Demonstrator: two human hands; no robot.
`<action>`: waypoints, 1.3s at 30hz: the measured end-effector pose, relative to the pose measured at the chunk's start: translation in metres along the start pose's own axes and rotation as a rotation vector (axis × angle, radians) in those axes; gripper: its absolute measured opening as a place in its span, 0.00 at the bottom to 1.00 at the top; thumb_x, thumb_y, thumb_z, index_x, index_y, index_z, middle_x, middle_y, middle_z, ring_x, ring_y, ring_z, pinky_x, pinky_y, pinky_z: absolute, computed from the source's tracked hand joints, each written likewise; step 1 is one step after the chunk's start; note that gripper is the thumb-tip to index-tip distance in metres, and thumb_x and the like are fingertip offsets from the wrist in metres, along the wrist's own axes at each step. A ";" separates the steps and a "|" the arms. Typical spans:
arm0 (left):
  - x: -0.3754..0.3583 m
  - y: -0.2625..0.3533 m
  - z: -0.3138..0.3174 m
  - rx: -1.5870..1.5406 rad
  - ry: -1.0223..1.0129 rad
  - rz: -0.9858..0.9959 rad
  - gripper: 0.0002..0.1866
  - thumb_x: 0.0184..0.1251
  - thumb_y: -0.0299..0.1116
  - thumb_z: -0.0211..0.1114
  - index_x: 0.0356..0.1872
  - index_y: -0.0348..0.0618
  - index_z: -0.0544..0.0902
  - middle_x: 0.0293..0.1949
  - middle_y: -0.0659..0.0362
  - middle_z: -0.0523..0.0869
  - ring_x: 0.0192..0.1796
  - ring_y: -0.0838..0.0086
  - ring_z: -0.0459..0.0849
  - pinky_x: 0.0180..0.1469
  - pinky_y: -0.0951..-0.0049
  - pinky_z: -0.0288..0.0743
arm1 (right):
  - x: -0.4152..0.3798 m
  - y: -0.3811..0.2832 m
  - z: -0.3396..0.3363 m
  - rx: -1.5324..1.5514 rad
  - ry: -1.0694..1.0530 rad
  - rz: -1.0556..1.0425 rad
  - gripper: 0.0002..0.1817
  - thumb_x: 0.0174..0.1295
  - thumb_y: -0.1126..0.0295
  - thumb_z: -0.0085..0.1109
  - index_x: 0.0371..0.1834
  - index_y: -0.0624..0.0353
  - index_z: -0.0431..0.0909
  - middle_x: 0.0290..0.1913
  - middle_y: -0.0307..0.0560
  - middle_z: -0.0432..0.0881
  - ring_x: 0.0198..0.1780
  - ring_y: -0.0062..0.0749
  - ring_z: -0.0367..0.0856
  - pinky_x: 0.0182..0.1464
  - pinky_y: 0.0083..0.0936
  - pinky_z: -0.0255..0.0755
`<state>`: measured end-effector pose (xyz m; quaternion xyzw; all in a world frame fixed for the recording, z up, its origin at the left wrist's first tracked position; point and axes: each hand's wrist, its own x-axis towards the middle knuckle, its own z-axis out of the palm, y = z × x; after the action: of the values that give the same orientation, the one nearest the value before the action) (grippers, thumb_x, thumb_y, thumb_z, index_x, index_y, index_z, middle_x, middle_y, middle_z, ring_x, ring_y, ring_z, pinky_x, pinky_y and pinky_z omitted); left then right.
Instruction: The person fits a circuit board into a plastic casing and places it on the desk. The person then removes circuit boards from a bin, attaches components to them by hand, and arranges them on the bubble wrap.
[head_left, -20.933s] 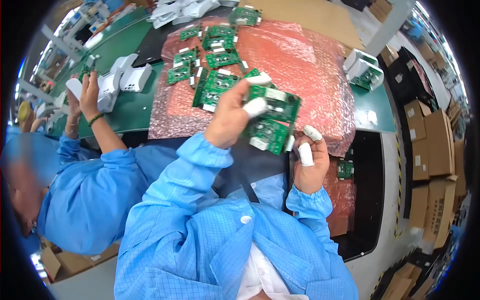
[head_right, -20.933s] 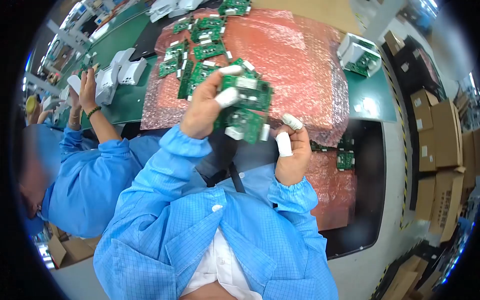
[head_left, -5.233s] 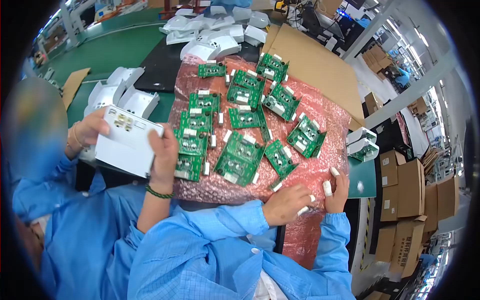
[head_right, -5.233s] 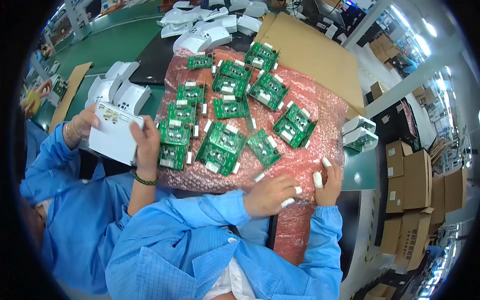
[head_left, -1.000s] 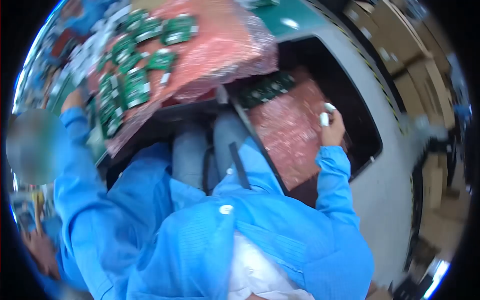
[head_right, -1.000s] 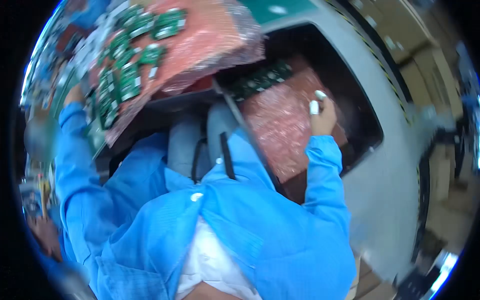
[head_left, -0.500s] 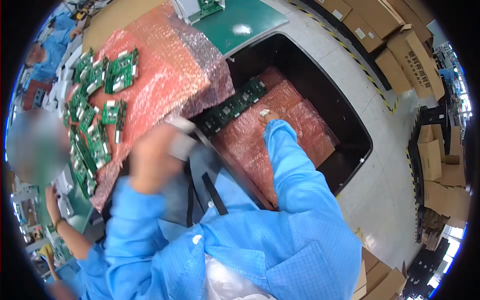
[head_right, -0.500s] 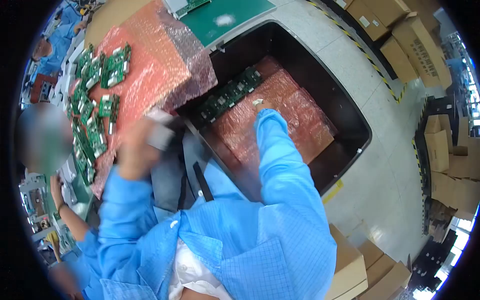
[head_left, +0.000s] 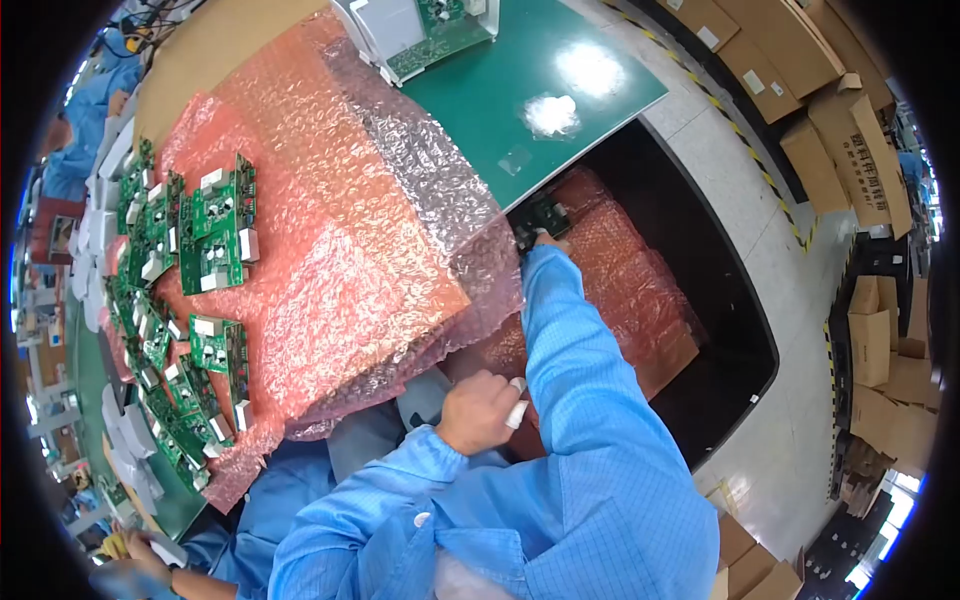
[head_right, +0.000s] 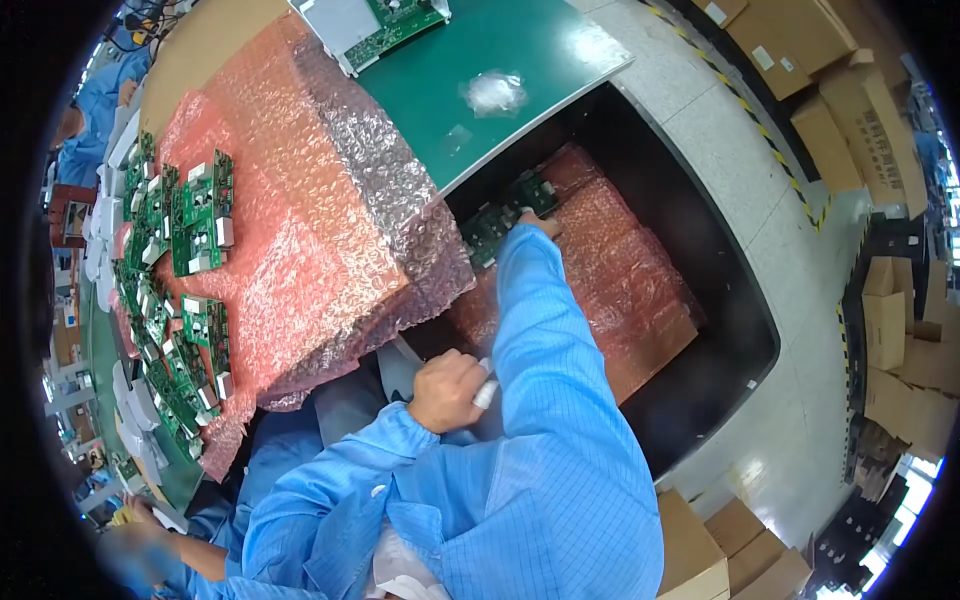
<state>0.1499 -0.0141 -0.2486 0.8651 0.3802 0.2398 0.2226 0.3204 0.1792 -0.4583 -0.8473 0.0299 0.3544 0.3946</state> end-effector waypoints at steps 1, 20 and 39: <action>-0.001 -0.001 0.000 0.014 -0.009 -0.006 0.12 0.44 0.33 0.66 0.32 0.43 0.79 0.22 0.60 0.71 0.26 0.67 0.73 0.25 0.67 0.67 | 0.000 0.003 0.003 -0.020 0.010 -0.051 0.28 0.51 0.63 0.64 0.53 0.70 0.70 0.49 0.62 0.78 0.49 0.51 0.78 0.51 0.37 0.69; -0.014 -0.002 0.052 -0.012 0.346 -0.244 0.08 0.45 0.33 0.57 0.15 0.45 0.82 0.18 0.50 0.80 0.25 0.57 0.79 0.30 0.58 0.72 | 0.008 0.014 -0.160 0.052 -0.631 0.177 0.17 0.60 0.63 0.56 0.46 0.64 0.76 0.44 0.47 0.81 0.44 0.34 0.79 0.45 0.30 0.74; -0.032 -0.003 0.015 -0.226 0.148 -0.104 0.07 0.43 0.32 0.61 0.26 0.45 0.82 0.24 0.49 0.81 0.30 0.53 0.81 0.32 0.56 0.74 | -0.111 0.012 -0.233 0.218 -1.022 -0.186 0.13 0.61 0.72 0.55 0.47 0.65 0.75 0.45 0.49 0.80 0.46 0.35 0.80 0.49 0.30 0.78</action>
<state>0.1379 -0.0401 -0.2700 0.7935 0.4103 0.3326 0.3022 0.3680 -0.0151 -0.2953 -0.5197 -0.2047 0.6804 0.4745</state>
